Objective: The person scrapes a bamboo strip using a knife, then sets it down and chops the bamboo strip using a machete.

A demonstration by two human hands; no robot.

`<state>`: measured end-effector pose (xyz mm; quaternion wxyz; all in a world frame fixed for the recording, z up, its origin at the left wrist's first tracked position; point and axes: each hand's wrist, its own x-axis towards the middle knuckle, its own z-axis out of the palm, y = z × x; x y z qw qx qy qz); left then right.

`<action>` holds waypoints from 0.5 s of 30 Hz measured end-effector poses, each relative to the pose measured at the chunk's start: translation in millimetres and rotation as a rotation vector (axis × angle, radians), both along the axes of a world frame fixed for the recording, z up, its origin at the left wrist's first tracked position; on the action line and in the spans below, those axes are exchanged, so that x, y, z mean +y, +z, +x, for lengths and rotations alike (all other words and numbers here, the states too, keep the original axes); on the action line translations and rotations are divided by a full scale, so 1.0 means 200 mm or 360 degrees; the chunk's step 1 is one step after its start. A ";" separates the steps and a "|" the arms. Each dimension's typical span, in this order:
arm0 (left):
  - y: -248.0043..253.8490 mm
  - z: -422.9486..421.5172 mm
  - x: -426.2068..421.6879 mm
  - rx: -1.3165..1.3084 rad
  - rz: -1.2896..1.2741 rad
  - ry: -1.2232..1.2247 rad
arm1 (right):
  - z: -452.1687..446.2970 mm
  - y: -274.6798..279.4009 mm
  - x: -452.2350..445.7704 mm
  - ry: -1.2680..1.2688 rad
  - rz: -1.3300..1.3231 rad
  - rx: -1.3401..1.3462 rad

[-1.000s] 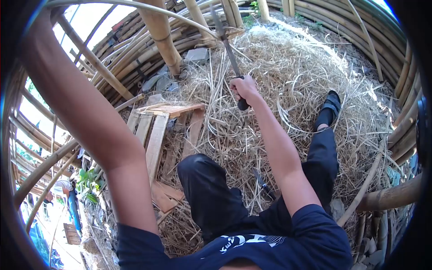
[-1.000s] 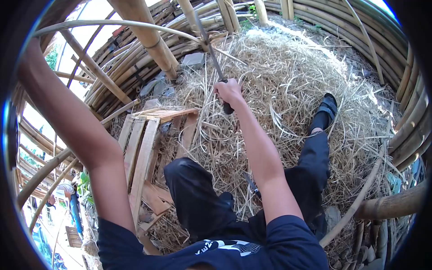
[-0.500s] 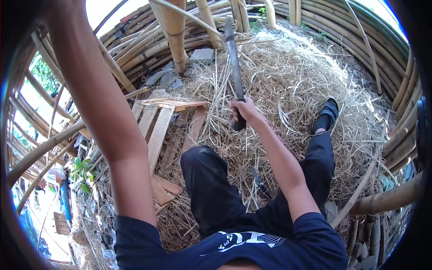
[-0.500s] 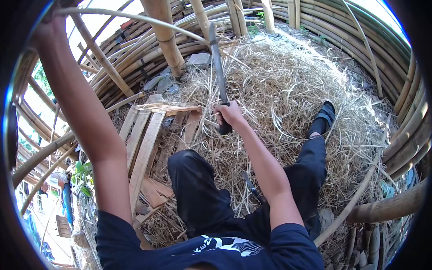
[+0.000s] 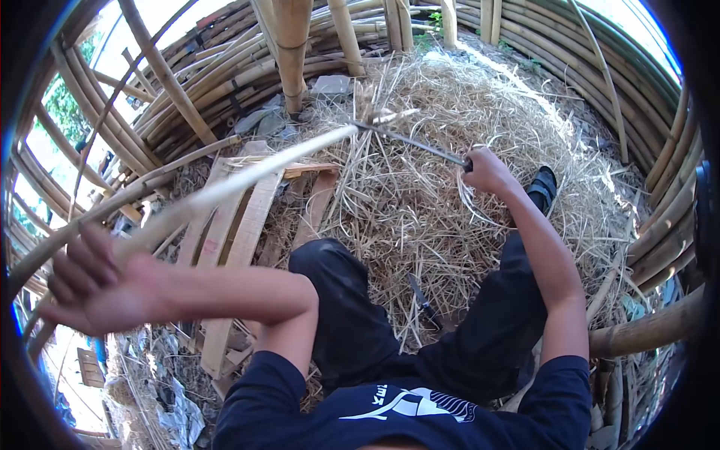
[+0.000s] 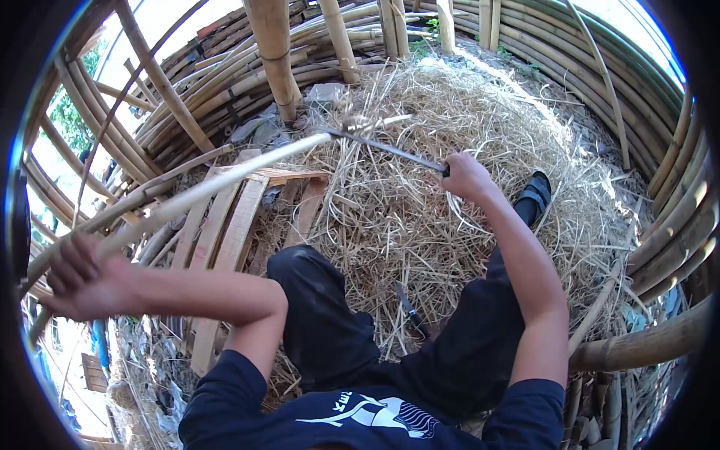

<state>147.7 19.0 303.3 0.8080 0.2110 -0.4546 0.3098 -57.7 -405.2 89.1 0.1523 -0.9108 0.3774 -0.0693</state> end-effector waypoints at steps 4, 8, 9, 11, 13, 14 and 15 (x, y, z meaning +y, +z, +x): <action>-0.23 -0.17 0.07 -0.0217 -0.0090 -0.0255 | -0.12 -0.09 -0.05 0.0245 -0.0047 -0.0010; -0.28 -0.23 0.04 -0.0360 -0.0208 -0.0516 | -0.19 -0.27 -0.11 0.0274 0.0369 -0.0010; -0.28 -0.22 0.06 -0.0319 -0.0223 -0.0440 | -0.20 -0.33 -0.16 0.0315 0.0422 0.0093; -0.29 -0.19 0.09 -0.0284 -0.0231 -0.0314 | -0.24 -0.39 -0.21 0.0369 0.0491 0.0204; -0.31 -0.18 0.11 -0.0266 -0.0216 -0.0282 | -0.27 -0.38 -0.23 0.0300 0.0640 0.0611; -0.31 -0.17 0.12 -0.0258 -0.0210 -0.0257 | -0.29 -0.43 -0.27 0.0304 0.0654 0.0618; -0.31 -0.18 0.12 -0.0248 -0.0196 -0.0254 | -0.31 -0.48 -0.32 0.0245 0.0571 0.0800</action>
